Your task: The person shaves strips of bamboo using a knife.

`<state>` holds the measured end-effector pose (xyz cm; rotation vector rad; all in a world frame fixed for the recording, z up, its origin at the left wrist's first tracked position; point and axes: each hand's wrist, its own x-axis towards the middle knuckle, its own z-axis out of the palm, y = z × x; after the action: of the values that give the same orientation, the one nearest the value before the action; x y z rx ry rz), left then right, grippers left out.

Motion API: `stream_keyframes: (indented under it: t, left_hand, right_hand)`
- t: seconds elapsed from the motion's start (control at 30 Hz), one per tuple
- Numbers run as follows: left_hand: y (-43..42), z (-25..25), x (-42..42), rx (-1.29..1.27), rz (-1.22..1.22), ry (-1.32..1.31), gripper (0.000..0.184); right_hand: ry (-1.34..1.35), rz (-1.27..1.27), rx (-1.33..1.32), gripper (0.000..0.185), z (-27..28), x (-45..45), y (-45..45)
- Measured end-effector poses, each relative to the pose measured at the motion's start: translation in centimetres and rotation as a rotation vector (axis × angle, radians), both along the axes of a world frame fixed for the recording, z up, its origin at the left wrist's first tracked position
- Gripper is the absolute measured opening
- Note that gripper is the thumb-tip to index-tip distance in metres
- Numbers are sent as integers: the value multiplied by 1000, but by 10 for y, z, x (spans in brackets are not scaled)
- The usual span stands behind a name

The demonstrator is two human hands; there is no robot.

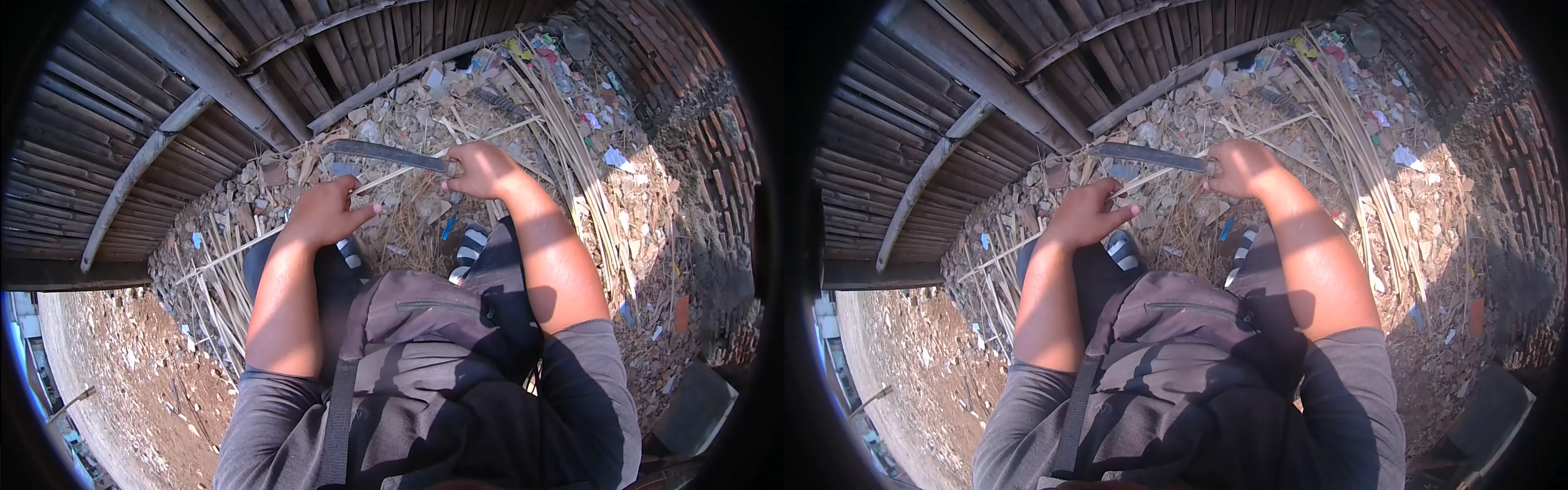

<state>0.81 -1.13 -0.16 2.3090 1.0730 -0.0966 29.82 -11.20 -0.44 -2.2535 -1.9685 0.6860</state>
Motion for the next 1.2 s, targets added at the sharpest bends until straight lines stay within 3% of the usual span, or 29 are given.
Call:
stream_keyframes:
  t: [0.83,1.2]
  left_hand:
    - [-1,-1,-1,-29,21,-20,73]
    - [1,1,3,191,133,-62,64]
  right_hand:
    - [-4,30,-31,47,1,-4,-1]
    - [-7,-18,61,47,-4,-7,0]
